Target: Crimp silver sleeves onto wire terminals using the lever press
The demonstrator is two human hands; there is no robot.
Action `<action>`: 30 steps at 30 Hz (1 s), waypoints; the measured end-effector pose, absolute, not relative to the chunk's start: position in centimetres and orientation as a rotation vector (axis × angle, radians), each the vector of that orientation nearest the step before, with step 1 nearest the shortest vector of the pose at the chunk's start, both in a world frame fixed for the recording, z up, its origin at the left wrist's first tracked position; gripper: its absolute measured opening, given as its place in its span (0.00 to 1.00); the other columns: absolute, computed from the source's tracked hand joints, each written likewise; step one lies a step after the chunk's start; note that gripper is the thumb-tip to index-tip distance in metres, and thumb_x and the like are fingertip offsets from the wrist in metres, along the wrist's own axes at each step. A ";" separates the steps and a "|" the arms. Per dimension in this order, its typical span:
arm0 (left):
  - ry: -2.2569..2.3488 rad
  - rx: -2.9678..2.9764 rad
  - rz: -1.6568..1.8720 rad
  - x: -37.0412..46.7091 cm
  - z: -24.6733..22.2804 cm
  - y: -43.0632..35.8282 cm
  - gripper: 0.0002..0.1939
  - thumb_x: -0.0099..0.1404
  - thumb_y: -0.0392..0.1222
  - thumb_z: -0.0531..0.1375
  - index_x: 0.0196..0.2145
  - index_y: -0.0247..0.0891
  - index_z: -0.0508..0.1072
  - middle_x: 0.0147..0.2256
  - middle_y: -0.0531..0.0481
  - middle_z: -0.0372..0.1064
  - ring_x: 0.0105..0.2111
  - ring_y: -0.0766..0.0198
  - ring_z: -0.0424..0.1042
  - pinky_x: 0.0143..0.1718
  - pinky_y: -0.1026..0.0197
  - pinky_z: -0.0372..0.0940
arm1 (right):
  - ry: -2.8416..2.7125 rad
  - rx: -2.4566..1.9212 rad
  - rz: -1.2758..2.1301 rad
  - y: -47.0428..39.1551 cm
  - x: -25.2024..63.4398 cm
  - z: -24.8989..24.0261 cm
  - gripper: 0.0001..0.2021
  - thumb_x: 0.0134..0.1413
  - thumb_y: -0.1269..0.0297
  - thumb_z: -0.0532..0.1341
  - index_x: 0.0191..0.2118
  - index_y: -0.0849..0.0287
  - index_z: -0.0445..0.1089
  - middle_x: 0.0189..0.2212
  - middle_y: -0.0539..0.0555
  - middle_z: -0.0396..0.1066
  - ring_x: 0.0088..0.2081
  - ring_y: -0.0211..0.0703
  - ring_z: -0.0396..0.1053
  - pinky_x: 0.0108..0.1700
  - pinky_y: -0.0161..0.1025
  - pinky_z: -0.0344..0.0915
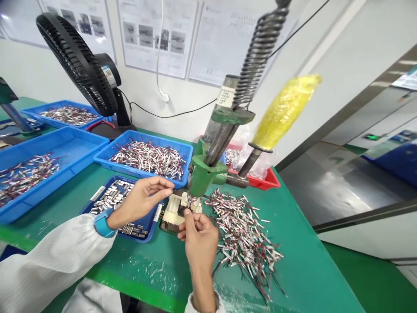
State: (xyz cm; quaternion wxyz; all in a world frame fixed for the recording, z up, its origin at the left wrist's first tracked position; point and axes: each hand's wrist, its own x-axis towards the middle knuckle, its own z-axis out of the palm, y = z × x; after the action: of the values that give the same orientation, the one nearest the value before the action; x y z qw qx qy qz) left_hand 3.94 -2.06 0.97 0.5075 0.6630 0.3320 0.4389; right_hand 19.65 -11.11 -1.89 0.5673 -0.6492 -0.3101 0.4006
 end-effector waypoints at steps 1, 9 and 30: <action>0.787 1.587 1.072 4.6 1.0 -2.2 0.08 0.68 0.40 0.64 0.43 0.35 0.77 0.41 0.45 0.79 0.42 0.60 0.79 0.47 0.58 0.72 | -0.738 -1.534 0.937 -11.1 19.7 -2.2 0.29 0.44 0.35 0.70 0.23 0.61 0.68 0.17 0.52 0.70 0.16 0.37 0.66 0.18 0.31 0.62; 0.719 1.550 1.015 8.0 1.0 -2.5 0.12 0.65 0.34 0.64 0.47 0.34 0.74 0.44 0.43 0.78 0.45 0.60 0.78 0.48 0.59 0.71 | -0.760 -1.561 0.923 -11.1 19.9 -3.3 0.28 0.49 0.34 0.67 0.27 0.59 0.67 0.18 0.51 0.70 0.16 0.37 0.66 0.16 0.29 0.58; 0.812 1.998 1.035 6.4 0.2 -2.6 0.13 0.70 0.43 0.63 0.49 0.36 0.77 0.50 0.41 0.78 0.50 0.52 0.76 0.54 0.50 0.68 | -1.142 -1.647 -0.203 -8.0 28.4 14.4 0.31 0.57 0.46 0.66 0.58 0.66 0.71 0.45 0.66 0.77 0.41 0.47 0.77 0.40 0.42 0.70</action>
State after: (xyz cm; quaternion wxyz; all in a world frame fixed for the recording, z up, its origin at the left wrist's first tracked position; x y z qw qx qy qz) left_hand 6.44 -2.62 0.17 0.3660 0.7773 0.3158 0.4025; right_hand 28.39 -7.98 14.36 0.5341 -0.6912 -0.4793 -0.0853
